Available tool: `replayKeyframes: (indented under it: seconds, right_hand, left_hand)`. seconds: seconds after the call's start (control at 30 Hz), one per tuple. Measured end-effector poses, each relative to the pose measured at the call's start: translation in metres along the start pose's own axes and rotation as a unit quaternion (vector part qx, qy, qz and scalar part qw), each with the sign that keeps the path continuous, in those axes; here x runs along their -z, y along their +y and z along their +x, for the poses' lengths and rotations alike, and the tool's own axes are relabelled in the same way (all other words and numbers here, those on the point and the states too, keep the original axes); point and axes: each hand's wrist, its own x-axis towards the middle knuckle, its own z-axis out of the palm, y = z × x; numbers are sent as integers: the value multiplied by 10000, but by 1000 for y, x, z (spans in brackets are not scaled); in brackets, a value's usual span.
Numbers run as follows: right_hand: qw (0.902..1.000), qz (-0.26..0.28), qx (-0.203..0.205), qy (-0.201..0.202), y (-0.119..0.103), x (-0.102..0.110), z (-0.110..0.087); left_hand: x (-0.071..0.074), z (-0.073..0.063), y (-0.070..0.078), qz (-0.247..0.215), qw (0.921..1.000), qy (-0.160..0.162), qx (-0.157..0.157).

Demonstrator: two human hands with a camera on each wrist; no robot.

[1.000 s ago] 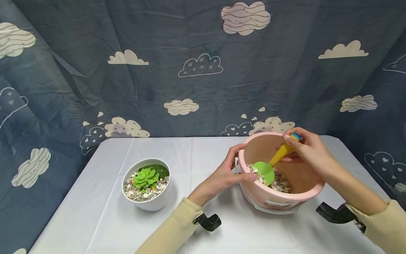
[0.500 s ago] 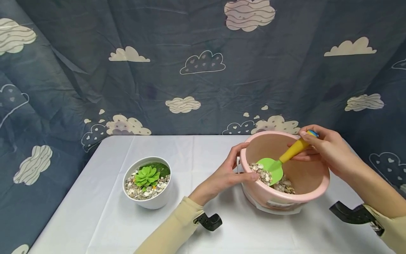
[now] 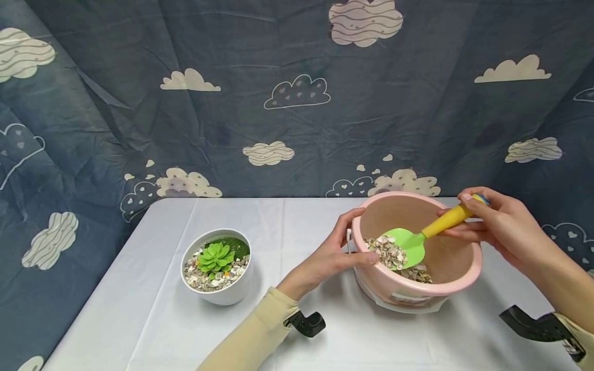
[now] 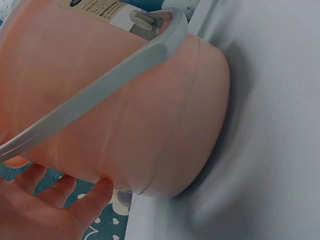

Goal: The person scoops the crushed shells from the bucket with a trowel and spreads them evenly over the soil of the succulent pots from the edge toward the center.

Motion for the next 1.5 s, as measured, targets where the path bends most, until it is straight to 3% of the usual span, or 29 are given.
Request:
replayKeyframes:
  seconds: [0.2, 0.47, 0.9, 1.13, 1.5]
  right_hand:
    - [9986, 258, 207, 414, 7, 1, -8]
    - [9876, 843, 631, 1166, 16, 1, -20]
    - [9743, 1160, 1030, 1635, 23, -6, -31]
    - [9702, 1148, 1316, 1682, 26, -11, -35]
    - [9680, 1213, 1138, 1880, 25, -14, -38]
  left_hand:
    - [-1, -1, -1, -1, 10000, 37, 46]
    - [-1, -1, -1, 19, 10000, 21, 16]
    - [1, 1, 0, 138, 9999, 63, -8]
    - [0, 0, 0, 134, 9999, 75, -3]
    - [-1, -1, 1, 114, 9999, 80, 59]
